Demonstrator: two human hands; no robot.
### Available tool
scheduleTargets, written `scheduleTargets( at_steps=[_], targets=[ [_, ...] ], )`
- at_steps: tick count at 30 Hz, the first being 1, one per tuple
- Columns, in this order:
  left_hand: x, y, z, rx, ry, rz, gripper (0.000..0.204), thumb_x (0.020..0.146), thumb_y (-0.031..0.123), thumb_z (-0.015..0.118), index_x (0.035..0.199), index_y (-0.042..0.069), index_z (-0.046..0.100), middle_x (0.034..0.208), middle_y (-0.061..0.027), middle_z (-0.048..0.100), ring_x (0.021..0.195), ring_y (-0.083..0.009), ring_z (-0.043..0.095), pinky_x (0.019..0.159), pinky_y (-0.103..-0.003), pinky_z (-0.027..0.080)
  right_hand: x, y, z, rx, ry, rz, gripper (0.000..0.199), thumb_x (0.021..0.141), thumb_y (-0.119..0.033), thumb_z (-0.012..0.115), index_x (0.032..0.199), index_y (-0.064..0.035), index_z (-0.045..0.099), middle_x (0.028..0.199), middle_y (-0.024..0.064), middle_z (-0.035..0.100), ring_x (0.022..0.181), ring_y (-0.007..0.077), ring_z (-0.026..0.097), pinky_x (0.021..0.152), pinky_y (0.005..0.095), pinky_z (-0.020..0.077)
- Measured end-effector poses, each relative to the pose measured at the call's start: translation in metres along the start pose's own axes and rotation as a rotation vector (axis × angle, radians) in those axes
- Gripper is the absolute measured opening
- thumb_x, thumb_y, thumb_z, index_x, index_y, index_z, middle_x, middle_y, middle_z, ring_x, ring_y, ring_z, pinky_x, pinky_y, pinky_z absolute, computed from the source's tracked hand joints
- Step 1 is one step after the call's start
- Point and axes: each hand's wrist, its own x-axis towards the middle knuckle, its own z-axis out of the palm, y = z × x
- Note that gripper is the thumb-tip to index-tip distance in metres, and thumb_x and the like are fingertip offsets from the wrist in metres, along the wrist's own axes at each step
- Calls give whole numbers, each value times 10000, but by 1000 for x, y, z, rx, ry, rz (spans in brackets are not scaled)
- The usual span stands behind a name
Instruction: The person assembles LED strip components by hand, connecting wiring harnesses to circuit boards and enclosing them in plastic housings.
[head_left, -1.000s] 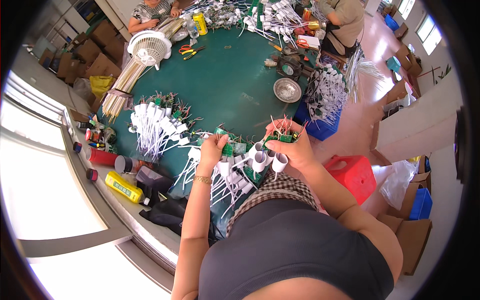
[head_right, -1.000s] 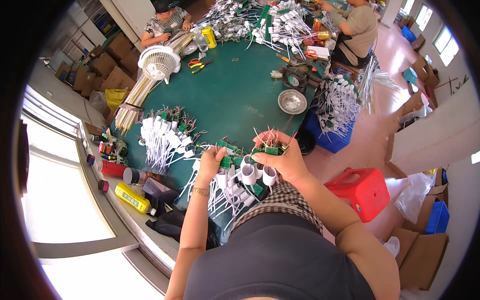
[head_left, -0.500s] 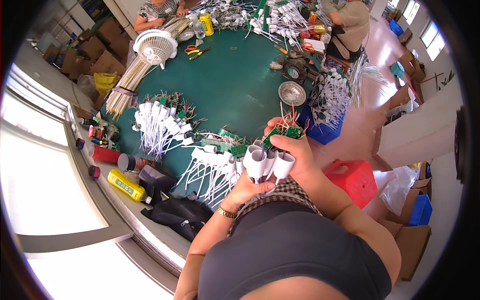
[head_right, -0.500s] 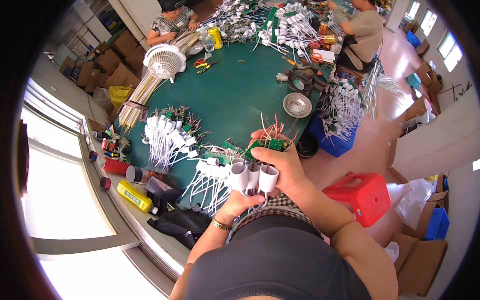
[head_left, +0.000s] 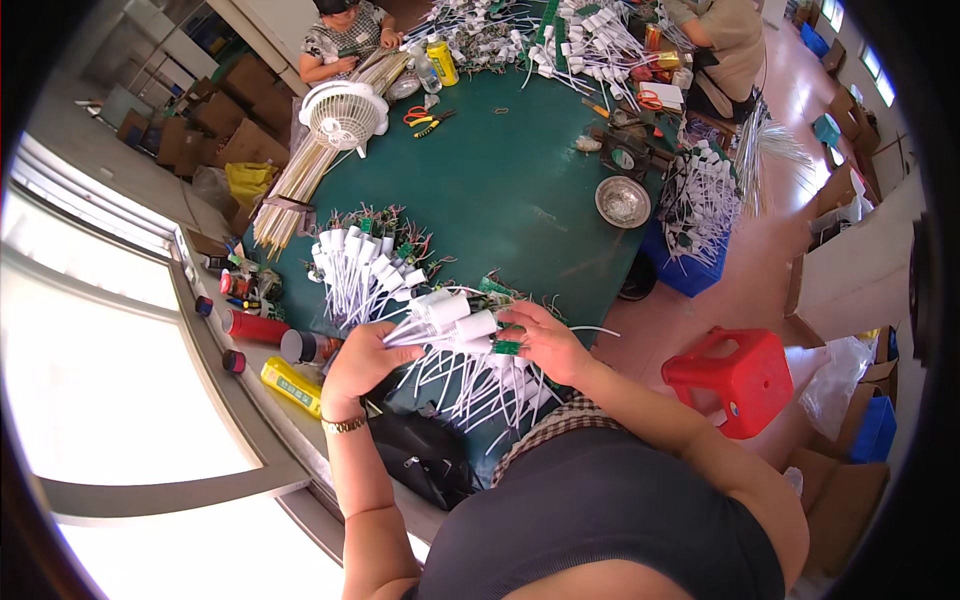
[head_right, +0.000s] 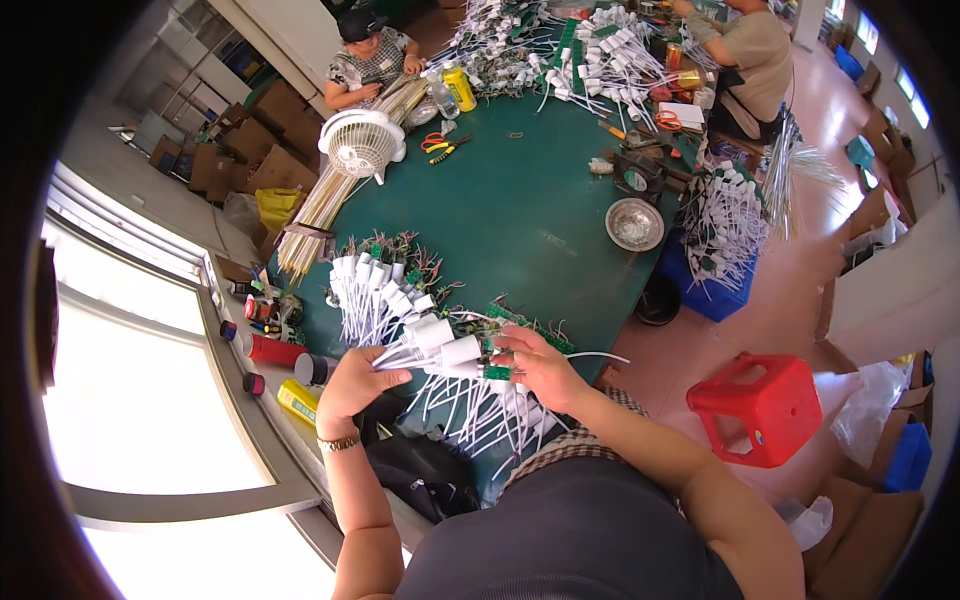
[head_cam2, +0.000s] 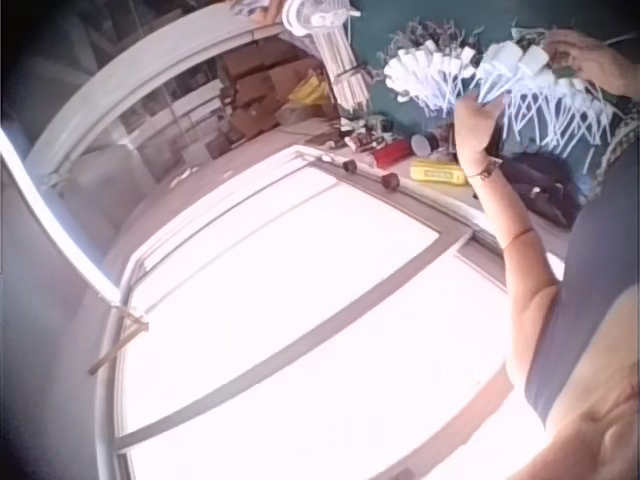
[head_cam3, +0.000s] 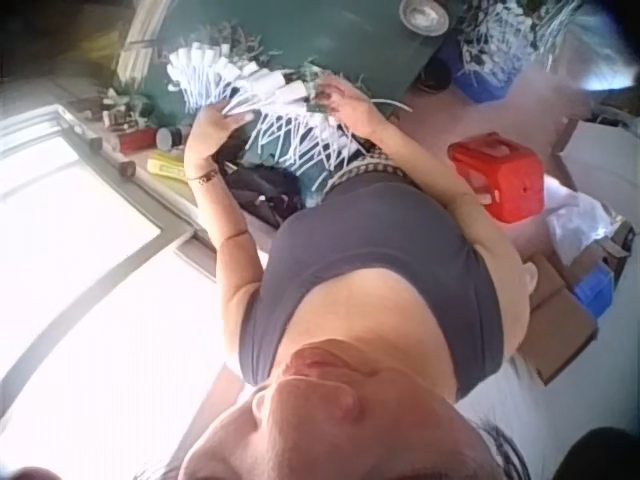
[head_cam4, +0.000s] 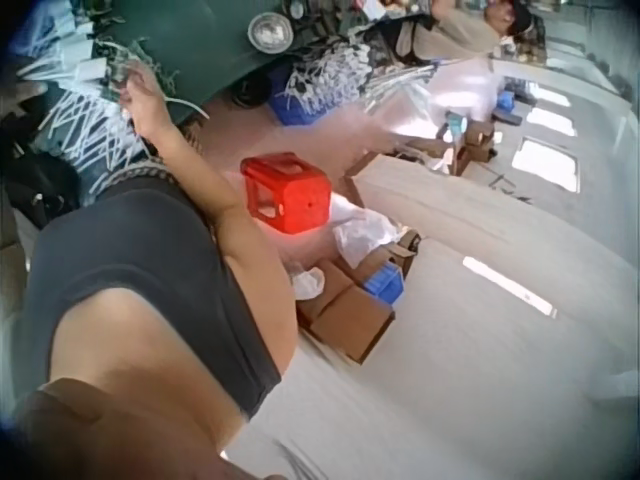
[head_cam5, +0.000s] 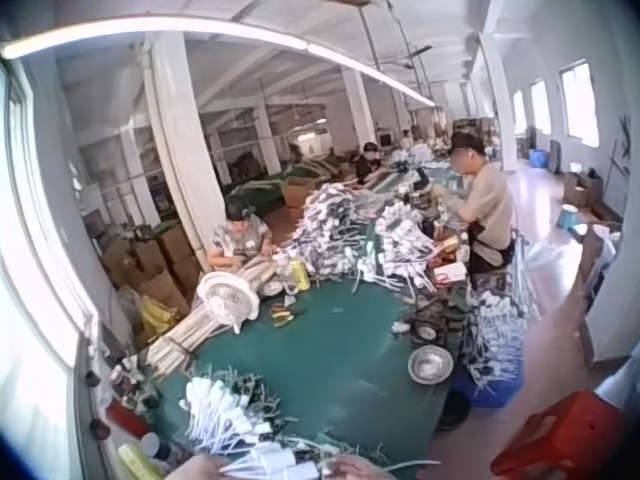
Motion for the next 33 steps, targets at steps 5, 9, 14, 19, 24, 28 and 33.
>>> scheduleTargets(
  at_steps=[5,9,14,19,24,28,33],
  targets=[
    [66,-38,-80,211,382,330,467,828,426,677,798,-39,631,589,-47,533,553,-128,442,529,-300,394,-13,-6,-51,-632,394,170,308,856,-143,610,1146,-60,548,1035,78,616,896,131,585,720,254,434],
    [128,-87,-114,301,862,396,522,938,444,500,759,-36,601,531,-143,465,483,-249,401,503,-346,385,-33,-9,-64,-557,650,185,217,848,-128,618,1038,-33,577,884,47,637,788,115,601,692,241,447],
    [168,-192,-100,702,908,239,293,917,316,559,952,47,669,837,-110,547,761,-305,587,634,-413,471,-55,11,-71,-638,618,157,170,856,-95,607,1011,-28,579,847,26,628,763,102,595,693,234,468],
    [178,-242,-80,735,921,58,300,899,312,580,1148,152,627,1021,-98,535,791,-315,603,663,-420,506,-50,20,-49,-1133,348,174,148,852,-62,608,982,7,600,823,34,626,743,87,573,684,238,471],
    [182,-242,-82,676,995,-81,289,901,305,577,1146,162,631,1113,-106,528,835,-320,619,699,-430,509,-47,29,-60,-1285,218,116,168,851,-78,621,1004,-7,612,815,42,641,744,99,595,692,257,496],
    [177,-258,-89,692,861,-109,285,886,290,593,1148,184,634,1186,-95,499,862,-314,623,713,-423,511,-45,28,-56,-1365,194,133,171,822,-85,620,980,-21,620,819,106,651,745,175,630,687,295,496],
    [174,-258,-75,626,761,-50,345,813,173,628,1146,97,586,1190,-174,478,978,-374,574,813,-441,493,-39,19,-50,-1481,190,-106,176,796,-43,628,971,-23,616,871,110,623,758,186,627,663,289,496]
  ],
)
